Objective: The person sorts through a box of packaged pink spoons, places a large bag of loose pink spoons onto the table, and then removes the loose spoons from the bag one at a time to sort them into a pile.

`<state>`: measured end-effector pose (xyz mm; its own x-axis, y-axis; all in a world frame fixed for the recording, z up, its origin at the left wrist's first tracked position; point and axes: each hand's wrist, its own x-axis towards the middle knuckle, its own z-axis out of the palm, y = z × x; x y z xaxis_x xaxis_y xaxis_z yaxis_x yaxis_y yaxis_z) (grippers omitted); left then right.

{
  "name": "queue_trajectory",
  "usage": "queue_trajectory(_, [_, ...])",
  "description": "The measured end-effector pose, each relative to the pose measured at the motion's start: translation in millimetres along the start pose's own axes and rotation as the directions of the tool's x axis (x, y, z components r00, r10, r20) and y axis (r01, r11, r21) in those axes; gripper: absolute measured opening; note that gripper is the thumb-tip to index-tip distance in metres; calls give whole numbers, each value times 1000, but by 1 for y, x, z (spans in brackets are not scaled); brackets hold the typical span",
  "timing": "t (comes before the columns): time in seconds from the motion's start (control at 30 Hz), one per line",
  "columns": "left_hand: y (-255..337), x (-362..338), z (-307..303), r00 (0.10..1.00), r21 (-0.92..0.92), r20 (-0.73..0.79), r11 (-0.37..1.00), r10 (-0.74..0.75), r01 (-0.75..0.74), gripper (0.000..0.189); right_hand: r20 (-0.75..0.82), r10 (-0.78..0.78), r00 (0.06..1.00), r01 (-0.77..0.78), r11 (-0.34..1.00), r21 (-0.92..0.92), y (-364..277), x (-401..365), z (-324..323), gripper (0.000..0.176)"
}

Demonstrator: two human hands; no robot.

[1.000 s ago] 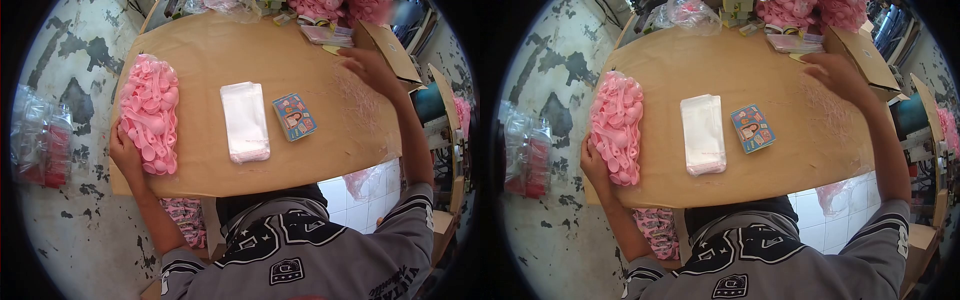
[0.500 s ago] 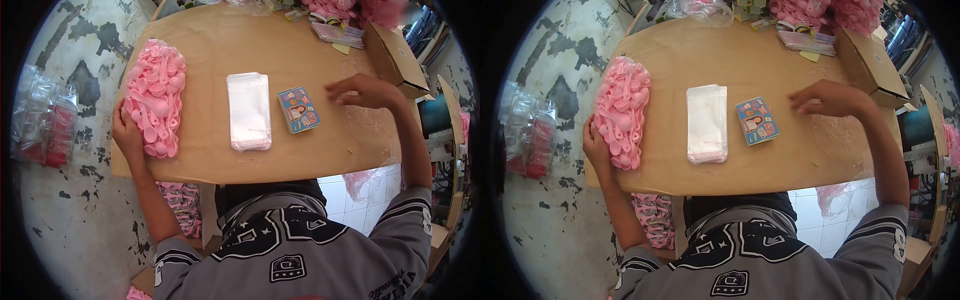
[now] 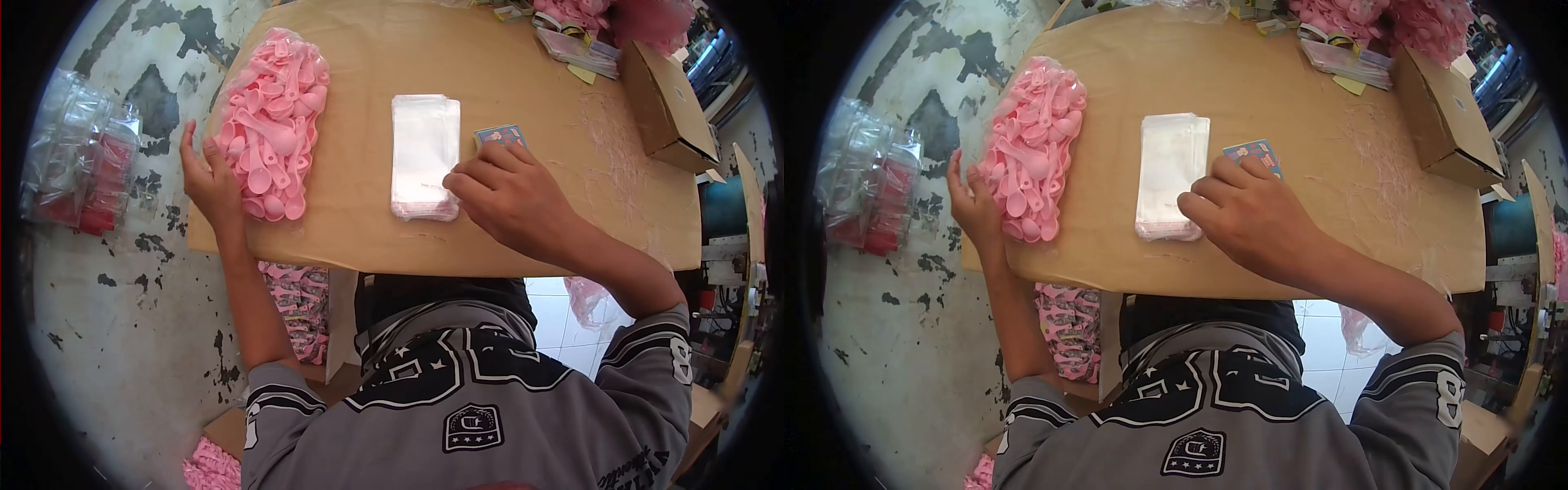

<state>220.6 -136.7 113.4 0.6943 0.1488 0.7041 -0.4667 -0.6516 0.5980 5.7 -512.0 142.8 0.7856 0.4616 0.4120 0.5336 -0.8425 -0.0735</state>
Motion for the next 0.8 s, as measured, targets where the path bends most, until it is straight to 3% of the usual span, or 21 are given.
queue_trajectory(0.13, [63,-25,-28,964,1,-4,964,267,-267,27,53,26,998,-22,997,-72,-1,2,15,16])
queue_trajectory(0.23, [91,-62,-35,864,-179,217,889,454,-422,23,52,57,997,-55,998,-37,1,1,15,20])
queue_trajectory(0.33, [108,-86,-29,822,-288,275,859,498,-424,21,6,57,998,-58,996,68,-12,0,5,18])
queue_trajectory(0.43, [103,-97,-24,875,-289,287,906,391,-310,21,-12,-68,998,69,979,190,-39,-12,7,21])
queue_trajectory(0.6, [106,-110,-14,853,-341,361,905,376,-255,21,127,-132,983,118,987,107,-57,-36,23,46])
queue_trajectory(0.8, [103,-113,-6,843,-383,381,895,379,-229,19,240,-34,970,19,998,67,-48,-91,-3,41])
